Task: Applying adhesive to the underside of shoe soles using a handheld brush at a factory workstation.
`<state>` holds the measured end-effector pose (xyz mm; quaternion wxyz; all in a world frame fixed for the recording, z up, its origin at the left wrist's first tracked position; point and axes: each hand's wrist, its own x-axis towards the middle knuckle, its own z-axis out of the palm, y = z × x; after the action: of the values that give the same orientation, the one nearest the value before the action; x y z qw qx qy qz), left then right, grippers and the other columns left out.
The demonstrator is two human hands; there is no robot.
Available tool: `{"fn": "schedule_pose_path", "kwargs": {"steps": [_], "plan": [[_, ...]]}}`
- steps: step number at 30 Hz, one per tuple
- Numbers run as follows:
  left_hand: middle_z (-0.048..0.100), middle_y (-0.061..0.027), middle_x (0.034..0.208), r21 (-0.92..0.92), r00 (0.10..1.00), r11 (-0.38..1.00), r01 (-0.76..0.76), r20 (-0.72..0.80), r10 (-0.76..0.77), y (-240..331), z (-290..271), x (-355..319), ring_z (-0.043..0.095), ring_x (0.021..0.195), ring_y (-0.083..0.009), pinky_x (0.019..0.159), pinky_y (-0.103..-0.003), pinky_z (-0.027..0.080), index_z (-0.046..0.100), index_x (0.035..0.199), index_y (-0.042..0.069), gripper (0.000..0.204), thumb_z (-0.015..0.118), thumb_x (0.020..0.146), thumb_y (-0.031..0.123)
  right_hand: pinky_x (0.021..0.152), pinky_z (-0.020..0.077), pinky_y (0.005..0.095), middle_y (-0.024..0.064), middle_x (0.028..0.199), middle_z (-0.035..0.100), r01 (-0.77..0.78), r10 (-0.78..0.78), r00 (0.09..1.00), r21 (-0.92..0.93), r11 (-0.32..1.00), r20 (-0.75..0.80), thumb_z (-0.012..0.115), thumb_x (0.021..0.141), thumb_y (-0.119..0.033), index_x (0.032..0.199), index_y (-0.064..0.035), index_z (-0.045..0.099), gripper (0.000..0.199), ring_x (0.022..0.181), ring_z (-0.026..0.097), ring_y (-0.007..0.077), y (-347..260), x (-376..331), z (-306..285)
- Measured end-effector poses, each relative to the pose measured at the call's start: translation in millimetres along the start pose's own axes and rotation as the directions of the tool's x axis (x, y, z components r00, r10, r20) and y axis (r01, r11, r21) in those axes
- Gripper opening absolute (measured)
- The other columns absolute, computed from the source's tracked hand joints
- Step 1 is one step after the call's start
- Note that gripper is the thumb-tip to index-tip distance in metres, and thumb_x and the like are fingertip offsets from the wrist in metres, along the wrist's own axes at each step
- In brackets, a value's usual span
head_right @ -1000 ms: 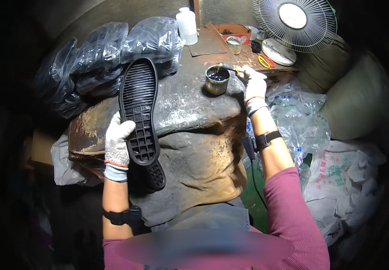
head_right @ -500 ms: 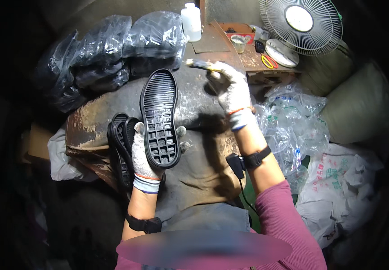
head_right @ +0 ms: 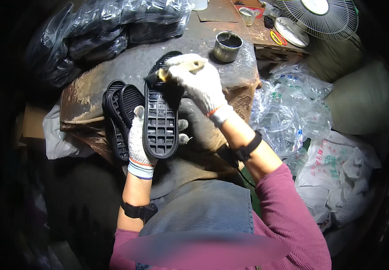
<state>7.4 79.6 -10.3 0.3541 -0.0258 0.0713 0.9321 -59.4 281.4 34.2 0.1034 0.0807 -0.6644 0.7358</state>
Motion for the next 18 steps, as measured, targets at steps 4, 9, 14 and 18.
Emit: {"fn": "schedule_pose_path", "kwargs": {"steps": [4, 9, 14, 18], "plan": [[0.058, -0.0255, 0.147, -0.027, 0.967, 0.99, -0.136, 0.214, 0.138, -5.1, -5.0, 7.9, 0.06, 0.129, -0.047, 0.103, -0.07, 0.049, 0.046, 0.155, 0.002, 0.076, 0.035, 0.109, 0.061, 0.119, 0.0369, 0.0396, 0.0032, 0.103, 0.08, 0.027, -0.022, 0.995, -0.048, 0.998, 0.098, 0.076, 0.089, -0.01, 0.108, -0.0079, 0.078, 0.019, 0.094, 0.072, 0.0146, -2.9, -40.0, 10.4], [0.07, -0.0263, 0.125, 0.014, 0.984, 0.984, -0.178, 0.006, 0.178, 26.9, 7.1, 13.4, 0.073, 0.104, -0.0424, 0.091, -0.054, 0.063, 0.056, 0.141, -0.005, 0.076, 0.049, 0.105, 0.062, 0.112, 0.0459, 0.0362, 0.0029, 0.111, 0.078, -0.206, 0.191, 0.969, 0.093, 0.974, 0.156, 0.081, 0.088, -0.009, 0.11, -0.0037, 0.077, 0.023, 0.102, 0.07, 0.0126, -30.9, -91.4, 15.6], [0.066, -0.0325, 0.131, 0.334, 0.995, 0.939, -0.087, -0.023, 0.1, 59.1, 26.8, 2.1, 0.071, 0.112, -0.0452, 0.096, -0.056, 0.061, 0.052, 0.145, -0.008, 0.074, 0.045, 0.109, 0.056, 0.11, 0.0476, 0.0376, 0.0048, 0.11, 0.079, -0.076, 0.12, 0.967, -0.197, 0.978, 0.225, 0.082, 0.085, -0.009, 0.105, -0.0085, 0.08, 0.02, 0.103, 0.072, 0.0188, -38.4, -92.0, -7.6], [0.068, -0.0252, 0.132, 0.648, 0.917, 0.761, -0.048, -0.273, 0.29, 41.2, 66.3, -0.2, 0.073, 0.111, -0.0382, 0.095, -0.05, 0.062, 0.049, 0.148, -0.008, 0.063, 0.039, 0.114, 0.044, 0.097, 0.0545, 0.0365, 0.008, 0.108, 0.079, 0.3, -0.198, 0.94, -0.402, 0.865, 0.277, 0.083, 0.084, -0.008, 0.103, -0.007, 0.08, 0.019, 0.099, 0.073, 0.0252, -45.0, -72.5, -15.8]]}}
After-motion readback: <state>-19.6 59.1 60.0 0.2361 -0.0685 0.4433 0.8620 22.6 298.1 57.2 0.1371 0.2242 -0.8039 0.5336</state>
